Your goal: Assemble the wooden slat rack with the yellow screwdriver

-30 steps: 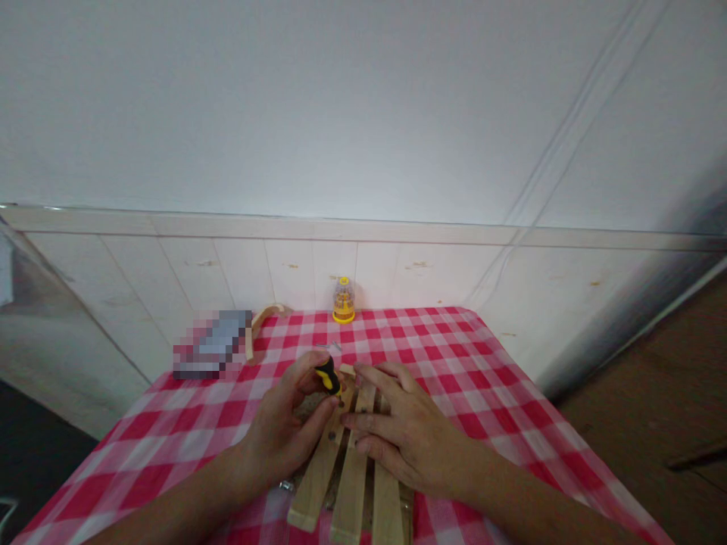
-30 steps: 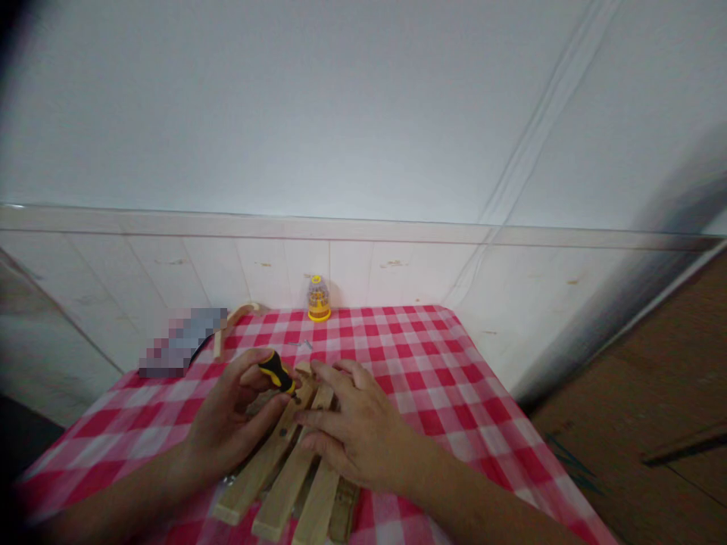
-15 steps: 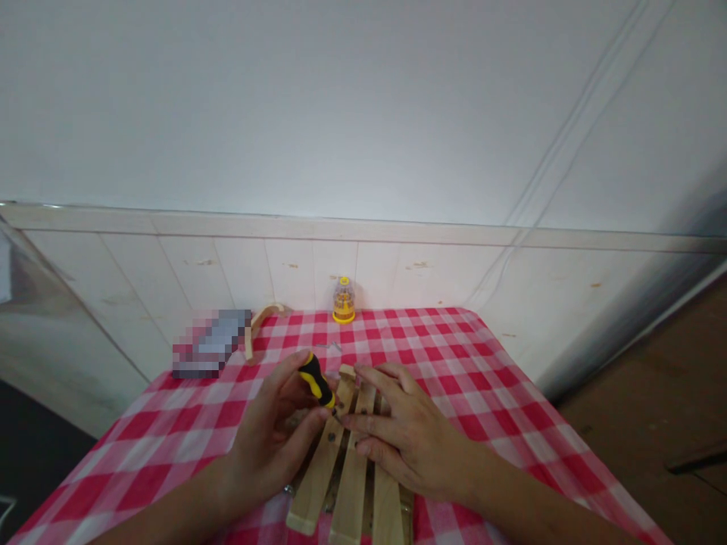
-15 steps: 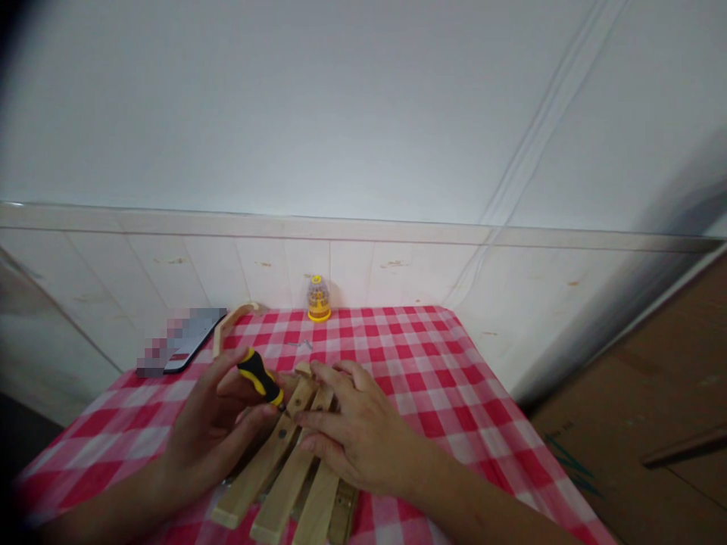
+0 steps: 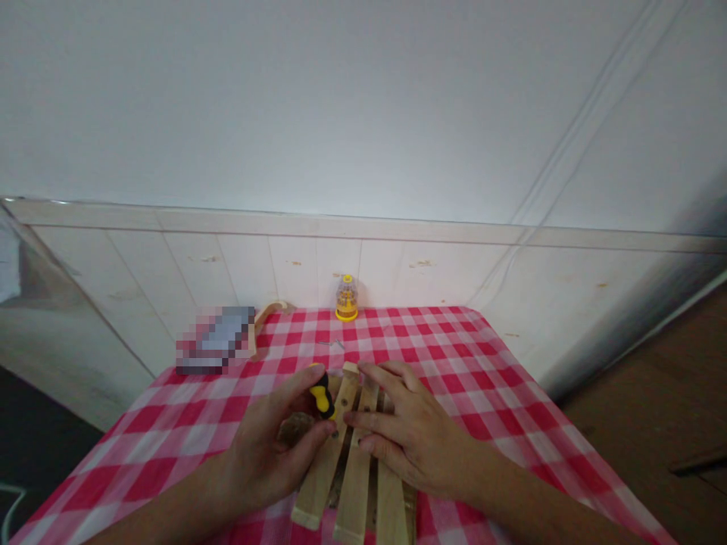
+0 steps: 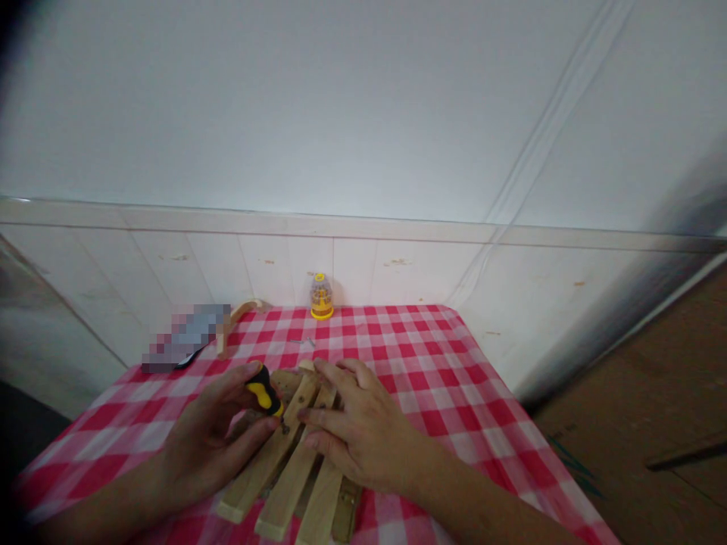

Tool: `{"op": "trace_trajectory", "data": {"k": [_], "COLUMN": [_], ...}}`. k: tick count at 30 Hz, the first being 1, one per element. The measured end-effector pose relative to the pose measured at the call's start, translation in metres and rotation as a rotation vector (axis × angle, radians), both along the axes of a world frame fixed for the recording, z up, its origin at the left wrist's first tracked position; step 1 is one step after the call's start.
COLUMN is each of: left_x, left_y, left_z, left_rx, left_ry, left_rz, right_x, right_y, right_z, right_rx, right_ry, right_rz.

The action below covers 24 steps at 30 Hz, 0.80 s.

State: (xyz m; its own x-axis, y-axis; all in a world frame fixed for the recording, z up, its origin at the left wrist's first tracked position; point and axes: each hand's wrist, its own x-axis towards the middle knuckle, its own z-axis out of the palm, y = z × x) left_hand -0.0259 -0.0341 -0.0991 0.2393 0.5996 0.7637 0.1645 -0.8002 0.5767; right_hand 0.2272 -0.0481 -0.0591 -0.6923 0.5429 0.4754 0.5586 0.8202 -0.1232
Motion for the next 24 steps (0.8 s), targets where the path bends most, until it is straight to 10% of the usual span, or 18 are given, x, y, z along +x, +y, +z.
{"op": "trace_trajectory", "data": {"k": [24], "left_x": [-0.012], "left_y": [0.0], "left_z": [0.003], "left_rx": [-0.132], "left_ry": [0.165], "left_rz": [-0.104], "right_x": [0.0], "right_y": [-0.001], "right_z": [0.002], "right_rx": [-0.035], "right_ry": [-0.024], "right_rz": [-0.018]}}
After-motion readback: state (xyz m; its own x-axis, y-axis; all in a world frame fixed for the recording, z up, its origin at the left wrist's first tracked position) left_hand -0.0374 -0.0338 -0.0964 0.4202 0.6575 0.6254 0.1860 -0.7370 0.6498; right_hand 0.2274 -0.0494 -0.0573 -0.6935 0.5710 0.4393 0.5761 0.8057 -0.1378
